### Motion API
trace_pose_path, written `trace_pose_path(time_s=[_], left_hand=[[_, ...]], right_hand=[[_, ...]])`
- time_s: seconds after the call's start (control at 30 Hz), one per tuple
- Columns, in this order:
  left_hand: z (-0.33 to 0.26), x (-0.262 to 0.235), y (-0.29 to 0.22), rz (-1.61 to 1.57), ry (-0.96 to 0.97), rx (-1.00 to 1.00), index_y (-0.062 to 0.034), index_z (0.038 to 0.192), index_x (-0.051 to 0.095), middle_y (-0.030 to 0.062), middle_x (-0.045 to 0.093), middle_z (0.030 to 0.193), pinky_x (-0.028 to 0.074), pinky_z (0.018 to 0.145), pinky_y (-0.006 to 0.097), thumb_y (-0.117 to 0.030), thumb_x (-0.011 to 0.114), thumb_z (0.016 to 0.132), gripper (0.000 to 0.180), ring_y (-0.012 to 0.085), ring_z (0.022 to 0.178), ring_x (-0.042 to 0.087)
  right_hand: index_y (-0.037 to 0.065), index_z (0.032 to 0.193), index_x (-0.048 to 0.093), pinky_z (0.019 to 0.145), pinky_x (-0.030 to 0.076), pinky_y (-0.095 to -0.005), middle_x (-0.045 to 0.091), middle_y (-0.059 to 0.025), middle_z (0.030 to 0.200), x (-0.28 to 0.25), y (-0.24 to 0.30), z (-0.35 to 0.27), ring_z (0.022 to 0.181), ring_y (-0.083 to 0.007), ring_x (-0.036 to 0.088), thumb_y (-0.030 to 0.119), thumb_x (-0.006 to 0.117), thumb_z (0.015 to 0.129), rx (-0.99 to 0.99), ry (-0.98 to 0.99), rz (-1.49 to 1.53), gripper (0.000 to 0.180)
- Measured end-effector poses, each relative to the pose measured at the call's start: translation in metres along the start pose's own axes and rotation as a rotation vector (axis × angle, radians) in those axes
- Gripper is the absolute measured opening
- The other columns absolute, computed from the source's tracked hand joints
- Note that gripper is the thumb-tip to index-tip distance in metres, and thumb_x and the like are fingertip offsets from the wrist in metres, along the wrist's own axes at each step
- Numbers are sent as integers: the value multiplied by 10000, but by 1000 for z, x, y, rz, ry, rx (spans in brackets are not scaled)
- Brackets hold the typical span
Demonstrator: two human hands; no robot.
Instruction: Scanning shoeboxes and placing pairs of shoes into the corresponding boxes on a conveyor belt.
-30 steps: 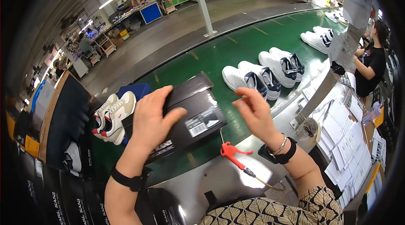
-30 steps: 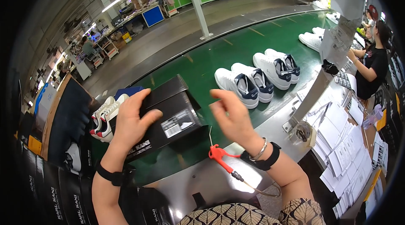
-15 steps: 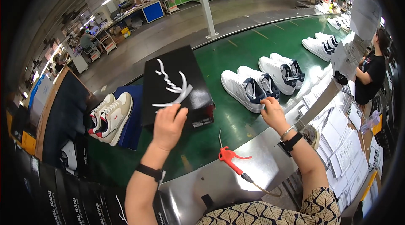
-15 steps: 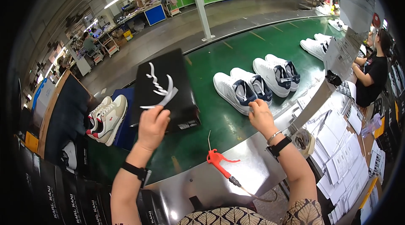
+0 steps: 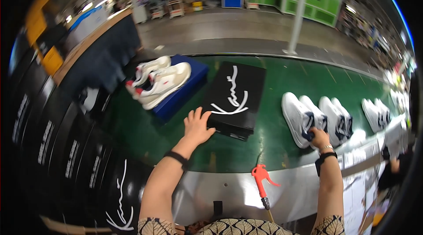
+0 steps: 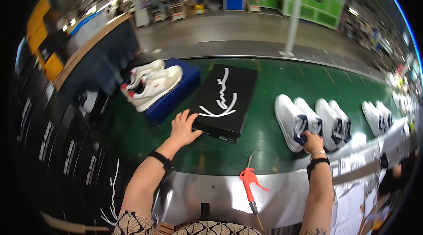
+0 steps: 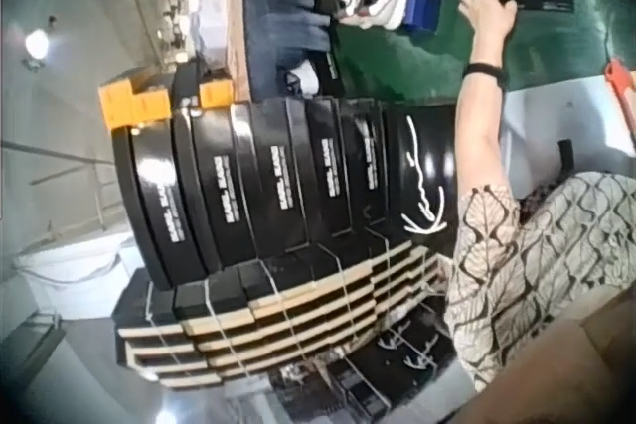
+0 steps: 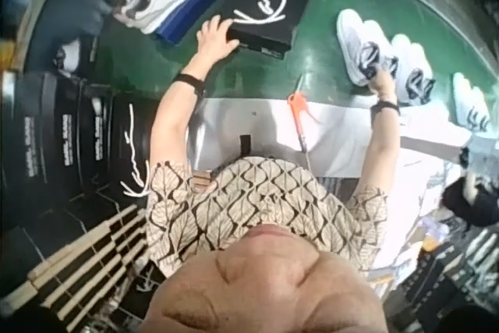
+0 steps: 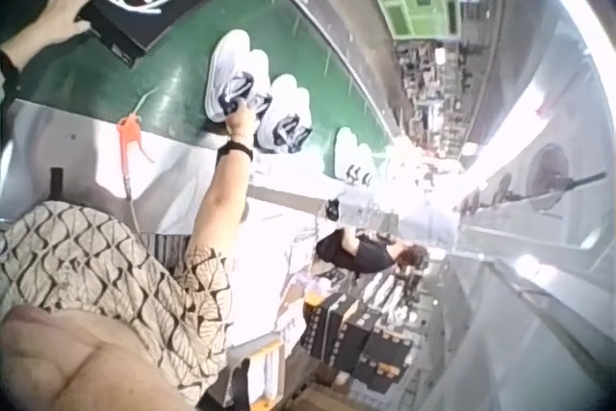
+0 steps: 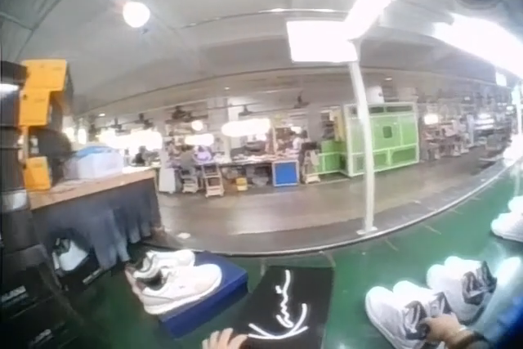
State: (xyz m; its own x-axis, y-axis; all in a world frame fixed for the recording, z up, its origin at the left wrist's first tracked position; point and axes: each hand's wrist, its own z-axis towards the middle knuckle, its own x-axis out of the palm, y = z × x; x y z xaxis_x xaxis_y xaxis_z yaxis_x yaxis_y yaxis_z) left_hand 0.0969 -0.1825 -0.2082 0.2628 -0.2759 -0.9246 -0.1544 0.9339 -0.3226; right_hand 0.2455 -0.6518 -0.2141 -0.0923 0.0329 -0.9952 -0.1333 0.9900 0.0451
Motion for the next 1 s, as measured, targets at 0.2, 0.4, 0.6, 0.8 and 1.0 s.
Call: trace_pose_path(time_s=[0.2, 0.4, 0.6, 0.8, 1.0], left_hand=[[-4, 3, 11, -157, 145, -237, -210, 1321, 439, 192, 226, 1451, 254, 1027, 496, -403, 688, 699, 697, 393, 1294, 271], [-3, 5, 0, -175, 9, -151, -225, 1095, 620, 132, 487, 1147, 303, 947, 426, -429, 661, 667, 476, 290, 1140, 439], [3, -12, -4, -188, 128, -187, -206, 1173, 585, 123, 516, 1178, 328, 964, 410, -417, 643, 692, 528, 290, 1143, 461], [34, -61, 49, -72, -109, -189, -57, 1101, 590, 153, 558, 1133, 396, 947, 402, -282, 639, 708, 456, 319, 1099, 498], [46, -89, 119, 368, -336, -204, -1, 1204, 450, 134, 434, 1277, 313, 978, 545, -223, 669, 740, 559, 299, 1264, 343]], right_hand=[[97, 884, 692, 734, 485, -335, 665, -158, 812, 19, -14, 16, 789, -285, 642, 21, 586, 649, -81, 79, 391, 269], [6, 976, 613, 617, 453, -241, 615, -37, 796, -53, 67, 3, 687, -136, 575, -57, 499, 632, -8, 10, 986, 368], [3, 1059, 580, 588, 400, -203, 528, 26, 738, -117, 166, -11, 623, -77, 477, -57, 475, 672, -118, -131, 1378, 405], [159, 1111, 590, 684, 478, -344, 593, -96, 829, -92, 249, 9, 783, -238, 593, 62, 567, 734, -449, -446, 399, 390], [185, 1142, 563, 854, 417, -458, 557, -128, 1041, -77, 299, -20, 974, -297, 548, 92, 585, 732, -579, -506, 56, 422]])
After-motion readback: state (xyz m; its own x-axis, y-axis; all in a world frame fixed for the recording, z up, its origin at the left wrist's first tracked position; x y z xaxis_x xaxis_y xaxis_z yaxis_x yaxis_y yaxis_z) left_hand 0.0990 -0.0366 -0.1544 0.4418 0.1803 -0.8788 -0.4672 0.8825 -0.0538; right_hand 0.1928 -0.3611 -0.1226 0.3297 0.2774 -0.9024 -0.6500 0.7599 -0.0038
